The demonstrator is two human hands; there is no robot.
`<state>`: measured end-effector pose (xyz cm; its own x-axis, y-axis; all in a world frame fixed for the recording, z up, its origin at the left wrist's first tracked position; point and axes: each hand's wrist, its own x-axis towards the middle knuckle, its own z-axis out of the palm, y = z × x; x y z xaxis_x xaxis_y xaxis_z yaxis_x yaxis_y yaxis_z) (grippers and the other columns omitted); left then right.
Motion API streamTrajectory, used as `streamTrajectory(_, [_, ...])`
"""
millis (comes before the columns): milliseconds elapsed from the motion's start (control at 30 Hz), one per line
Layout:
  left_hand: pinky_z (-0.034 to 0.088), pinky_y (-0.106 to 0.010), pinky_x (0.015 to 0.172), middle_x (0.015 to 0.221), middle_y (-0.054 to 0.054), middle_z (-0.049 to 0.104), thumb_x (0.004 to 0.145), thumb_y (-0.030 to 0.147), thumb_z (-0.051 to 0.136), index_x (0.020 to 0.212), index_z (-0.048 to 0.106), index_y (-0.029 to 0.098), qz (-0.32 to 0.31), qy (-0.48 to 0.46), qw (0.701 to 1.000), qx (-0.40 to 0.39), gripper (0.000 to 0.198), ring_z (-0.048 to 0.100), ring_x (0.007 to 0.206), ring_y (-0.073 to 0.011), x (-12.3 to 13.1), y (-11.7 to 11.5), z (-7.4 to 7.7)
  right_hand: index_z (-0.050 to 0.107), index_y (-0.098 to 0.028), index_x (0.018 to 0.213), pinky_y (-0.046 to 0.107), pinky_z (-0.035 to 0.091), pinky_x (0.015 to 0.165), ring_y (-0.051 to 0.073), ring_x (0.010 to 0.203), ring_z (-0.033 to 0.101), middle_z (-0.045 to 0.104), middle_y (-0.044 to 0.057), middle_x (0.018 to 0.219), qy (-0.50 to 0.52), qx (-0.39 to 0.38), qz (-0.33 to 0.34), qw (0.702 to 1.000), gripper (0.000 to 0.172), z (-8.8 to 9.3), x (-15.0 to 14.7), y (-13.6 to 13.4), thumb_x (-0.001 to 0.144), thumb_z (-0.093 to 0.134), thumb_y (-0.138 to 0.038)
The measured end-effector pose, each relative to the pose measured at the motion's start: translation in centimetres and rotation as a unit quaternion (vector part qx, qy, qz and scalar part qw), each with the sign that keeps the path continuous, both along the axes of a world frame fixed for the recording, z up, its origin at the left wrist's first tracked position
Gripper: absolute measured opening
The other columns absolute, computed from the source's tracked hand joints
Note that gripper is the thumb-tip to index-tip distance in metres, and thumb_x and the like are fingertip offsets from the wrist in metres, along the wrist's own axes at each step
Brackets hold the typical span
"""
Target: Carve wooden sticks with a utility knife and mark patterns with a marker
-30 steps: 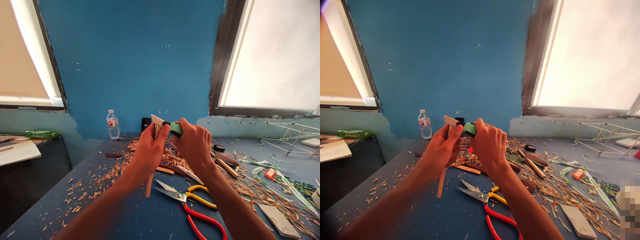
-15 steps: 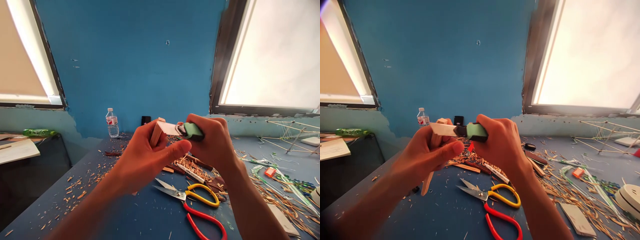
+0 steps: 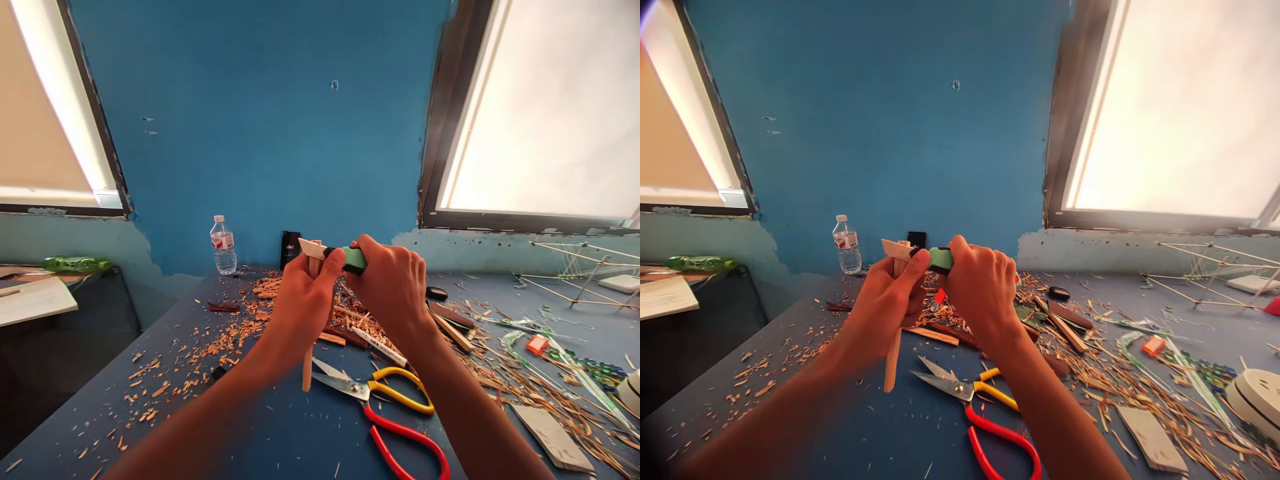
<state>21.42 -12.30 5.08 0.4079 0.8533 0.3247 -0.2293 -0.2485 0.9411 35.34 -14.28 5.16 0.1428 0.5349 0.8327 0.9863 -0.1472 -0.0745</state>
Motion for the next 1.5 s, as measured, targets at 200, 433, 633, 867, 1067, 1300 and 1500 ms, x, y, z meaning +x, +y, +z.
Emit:
streamTrajectory(200, [0.017, -0.019, 0.037, 0.058, 0.01, 0.026, 0.098, 0.048, 0.063, 0.078, 0.038, 0.024, 0.016, -0.02, 0.999, -0.026, 0.04, 0.023, 0.043, -0.0052, 0.6, 0.9, -0.3, 0.057, -0.022, 0.079, 0.032, 0.013, 0.058, 0.012, 0.048, 0.038, 0.061, 0.003, 0.059, 0.026, -0.002, -0.008, 1.0, 0.005, -1.1, -0.6, 1.5, 0.079, 0.063, -0.021])
streamTrajectory(433, [0.02, -0.018, 0.039, 0.058, 0.011, 0.026, 0.081, 0.044, 0.085, 0.075, 0.037, 0.022, -0.008, 0.01, 1.0, 0.012, 0.053, 0.021, 0.045, -0.0037, -0.6, 0.9, 1.0, 0.046, -0.023, 0.07, 0.031, 0.017, 0.056, 0.012, 0.051, 0.022, 0.044, -0.003, 0.055, 0.065, -0.002, 0.069, 0.996, 0.019, 0.1, 1.0, 1.1, 0.084, 0.057, -0.026])
streamTrajectory(633, [0.026, -0.019, 0.042, 0.056, 0.011, 0.032, 0.083, 0.037, 0.084, 0.076, 0.043, 0.023, -0.037, 0.076, 0.992, 0.097, 0.044, 0.029, 0.045, -0.0049, -2.6, 0.3, 2.4, 0.037, -0.024, 0.068, 0.03, 0.022, 0.058, 0.013, 0.056, 0.021, 0.036, -0.006, 0.056, 0.051, 0.008, 0.153, 0.987, 0.026, 1.0, 2.1, 0.0, 0.078, 0.06, -0.025])
streamTrajectory(867, [0.02, -0.022, 0.044, 0.059, 0.01, 0.029, 0.089, 0.029, 0.079, 0.075, 0.043, 0.021, -0.062, 0.063, 0.984, 0.155, 0.039, 0.021, 0.052, -0.0068, -2.4, -0.5, 2.3, 0.037, -0.024, 0.071, 0.031, 0.02, 0.057, 0.014, 0.06, 0.015, 0.037, -0.006, 0.057, 0.028, 0.009, 0.177, 0.984, 0.025, 1.0, 0.8, -1.2, 0.08, 0.06, -0.027])
streamTrajectory(1067, [0.02, -0.028, 0.05, 0.065, 0.008, 0.024, 0.094, 0.028, 0.073, 0.075, 0.041, 0.022, -0.041, 0.033, 0.978, 0.203, 0.038, 0.017, 0.059, -0.0111, -1.7, 0.0, 1.2, 0.037, -0.024, 0.067, 0.031, 0.021, 0.056, 0.013, 0.057, 0.017, 0.034, -0.006, 0.055, 0.041, -0.023, 0.177, 0.983, 0.026, 1.1, 1.1, -1.3, 0.076, 0.061, -0.026])
streamTrajectory(1300, [0.02, -0.028, 0.05, 0.063, 0.008, 0.026, 0.089, 0.037, 0.079, 0.068, 0.036, 0.022, -0.023, 0.039, 0.988, 0.15, 0.05, 0.021, 0.056, -0.0091, -1.0, 0.8, 0.2, 0.044, -0.023, 0.063, 0.03, 0.022, 0.056, 0.012, 0.052, 0.028, 0.04, -0.005, 0.053, 0.027, -0.091, 0.172, 0.981, 0.019, 0.9, 1.9, -0.3, 0.074, 0.059, -0.025])
streamTrajectory(1500, [0.016, -0.023, 0.042, 0.057, 0.011, 0.022, 0.097, 0.052, 0.062, 0.078, 0.036, 0.025, 0.003, 0.039, 0.999, 0.022, 0.042, 0.019, 0.044, -0.0069, 0.8, 1.7, -1.7, 0.064, -0.021, 0.081, 0.031, 0.016, 0.06, 0.014, 0.052, 0.043, 0.058, 0.003, 0.06, 0.051, -0.055, 0.048, 0.996, 0.007, -1.6, 1.4, 3.0, 0.078, 0.061, -0.026])
